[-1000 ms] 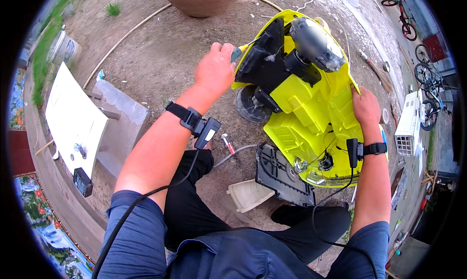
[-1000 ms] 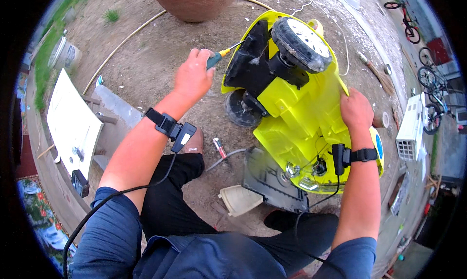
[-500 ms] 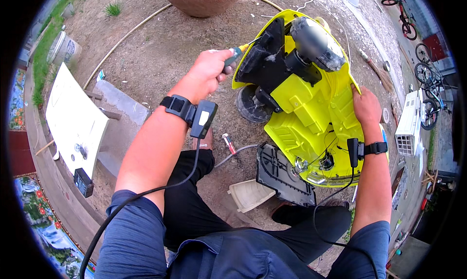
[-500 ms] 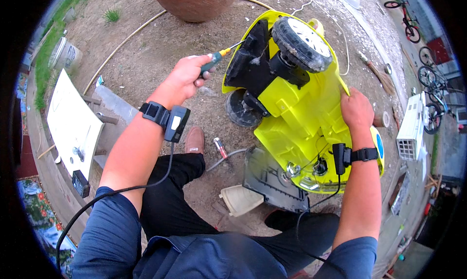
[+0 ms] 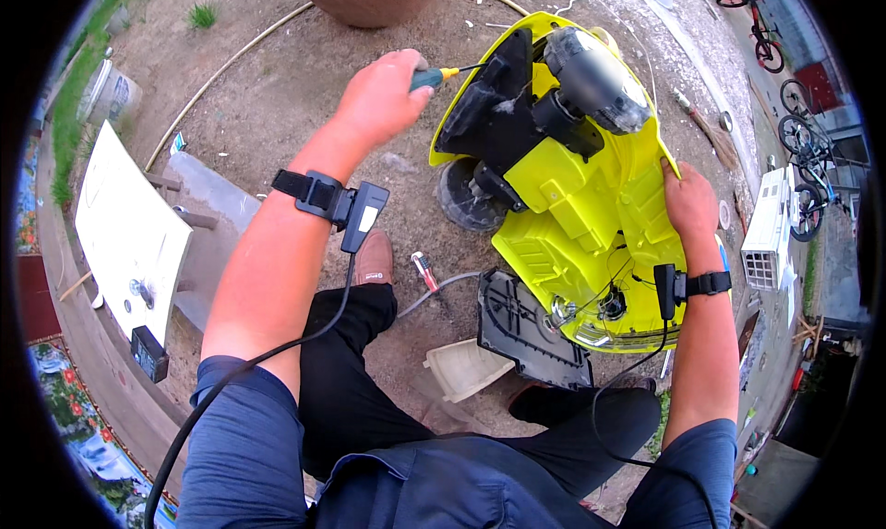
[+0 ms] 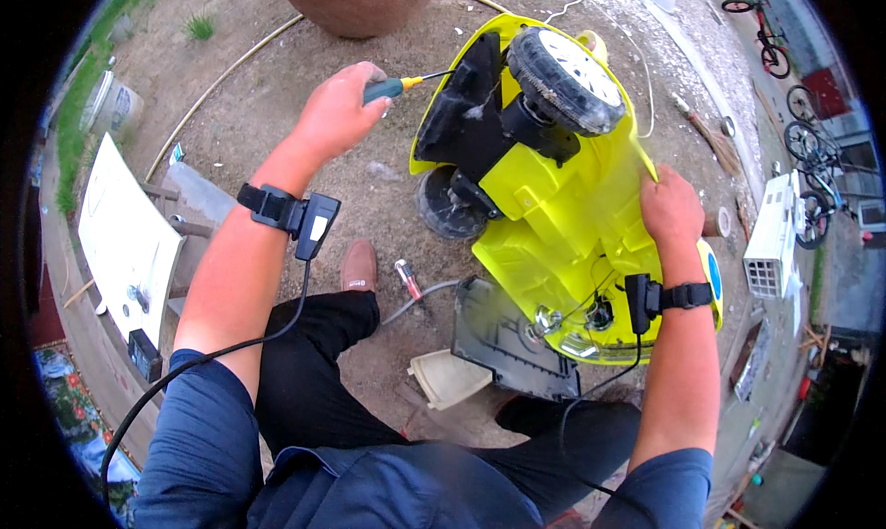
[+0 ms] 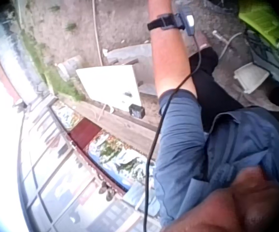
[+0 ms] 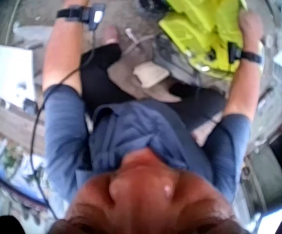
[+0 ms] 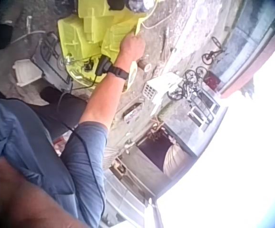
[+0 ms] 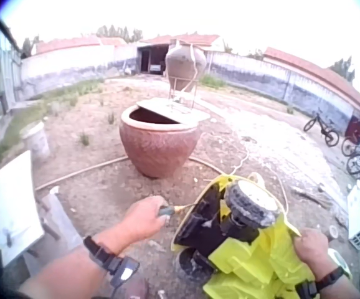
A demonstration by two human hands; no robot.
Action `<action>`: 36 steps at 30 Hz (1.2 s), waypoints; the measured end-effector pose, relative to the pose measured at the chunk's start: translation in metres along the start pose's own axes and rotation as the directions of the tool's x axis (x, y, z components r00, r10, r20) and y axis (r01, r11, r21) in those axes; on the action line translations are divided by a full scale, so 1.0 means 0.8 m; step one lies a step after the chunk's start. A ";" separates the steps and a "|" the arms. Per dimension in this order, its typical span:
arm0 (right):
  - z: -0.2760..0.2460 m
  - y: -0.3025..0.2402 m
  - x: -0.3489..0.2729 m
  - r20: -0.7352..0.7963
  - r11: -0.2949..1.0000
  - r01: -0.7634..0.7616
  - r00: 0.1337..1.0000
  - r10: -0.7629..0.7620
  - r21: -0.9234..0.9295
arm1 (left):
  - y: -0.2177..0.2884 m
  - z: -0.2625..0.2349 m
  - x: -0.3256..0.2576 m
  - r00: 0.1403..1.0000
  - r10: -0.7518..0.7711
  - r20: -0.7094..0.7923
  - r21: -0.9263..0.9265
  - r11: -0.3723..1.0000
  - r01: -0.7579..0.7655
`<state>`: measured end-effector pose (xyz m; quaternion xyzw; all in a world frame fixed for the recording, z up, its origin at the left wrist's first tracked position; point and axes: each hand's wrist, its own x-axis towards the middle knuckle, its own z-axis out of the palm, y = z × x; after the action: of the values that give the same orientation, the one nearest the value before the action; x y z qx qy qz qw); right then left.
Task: The person is repairing a yellow plastic toy car by using a screwdriver to remove a black plastic panel.
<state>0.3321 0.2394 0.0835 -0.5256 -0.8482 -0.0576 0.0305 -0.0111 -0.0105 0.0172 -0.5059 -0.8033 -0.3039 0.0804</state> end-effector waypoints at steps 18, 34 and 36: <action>0.003 0.006 0.004 0.026 0.999 0.034 0.999 -0.034 -0.015 | 0.021 0.013 -0.007 0.947 -0.319 0.037 -0.273 0.909 0.316; 0.006 0.007 -0.001 -0.011 0.999 0.031 0.999 -0.030 0.009 | 0.022 0.008 -0.032 0.996 0.076 -0.051 0.156 0.985 -0.067; -0.004 -0.004 -0.005 0.015 1.000 0.013 1.000 -0.013 0.001 | 0.019 0.009 -0.033 0.998 -0.044 -0.045 0.035 0.998 0.046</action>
<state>0.3312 0.2343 0.0859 -0.5206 -0.8518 -0.0533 0.0240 0.0159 -0.0222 0.0061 -0.4793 -0.8179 -0.3021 0.1004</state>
